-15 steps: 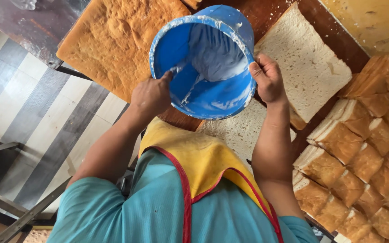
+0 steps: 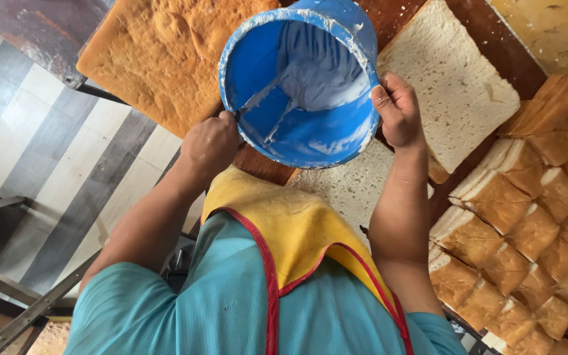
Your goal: Spreading white cream onto large square slices of bread using a spatula.
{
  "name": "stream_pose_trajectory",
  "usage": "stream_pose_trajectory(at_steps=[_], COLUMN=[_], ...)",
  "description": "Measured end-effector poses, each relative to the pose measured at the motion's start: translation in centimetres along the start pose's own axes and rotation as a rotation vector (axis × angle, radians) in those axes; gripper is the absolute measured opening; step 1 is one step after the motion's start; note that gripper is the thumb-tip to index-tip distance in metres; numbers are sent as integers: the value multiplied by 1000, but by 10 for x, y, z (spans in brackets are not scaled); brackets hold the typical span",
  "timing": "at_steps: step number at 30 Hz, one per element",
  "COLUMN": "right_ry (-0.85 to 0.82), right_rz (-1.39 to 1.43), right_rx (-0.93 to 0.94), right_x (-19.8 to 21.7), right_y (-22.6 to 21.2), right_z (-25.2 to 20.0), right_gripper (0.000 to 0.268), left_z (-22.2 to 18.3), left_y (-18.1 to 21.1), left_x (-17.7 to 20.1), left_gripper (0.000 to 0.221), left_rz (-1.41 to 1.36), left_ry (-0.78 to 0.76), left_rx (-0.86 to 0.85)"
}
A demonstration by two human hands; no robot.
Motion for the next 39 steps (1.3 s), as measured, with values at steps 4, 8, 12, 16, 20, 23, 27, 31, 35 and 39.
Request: stream_pose_trajectory(at_steps=[4,8,12,16,20,23,27,31,35,39], right_ry=[-28,-46,-58,-72,-62,-65,-38,18,113,266], right_rz=[-33,-88,-177,-183,-202,-192,-180,12,197,282], right_rx=[-6,43,21,41,51,8,21,6,37,57], right_x=[-7,-21,-31,-34,-33,-33,-32,-21,-7,27], right_y=[-5,-22,-24,-29,-34,-27,-27,-8,2,22], right_z=[2,9,15,22,27,30,32,31,41,51], right_gripper=[33,31,33,35,34,37,36,32,25,23], left_z=[-6,4,6,5,12,16,20,13,-5,-21], left_y=[-4,-20,-19,-14,0,9,13,3,-11,-20], left_x=[-2,-35,-49,-68,-86,-102,-105,-91,-68,-52], left_gripper=[19,18,32,38,39,43,41,36,31,30], left_rz=[108,154,46,-76,-176,-255,-384,-489,-598,-605], left_ry=[136,-3,-62,-218,-149,-171,-30,20,19,59], left_rx=[-18,73,36,91,8,-5,-100,-143,-218,-368])
Point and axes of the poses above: each hand's wrist, its own z-axis towards the middle knuckle, its own x-axis out of the back of the hand, y = z × x, the point moved 10 cm from there along z, towards the middle knuckle, and after that the axes turned 6 degrees about -y, right-handed, at the moved point
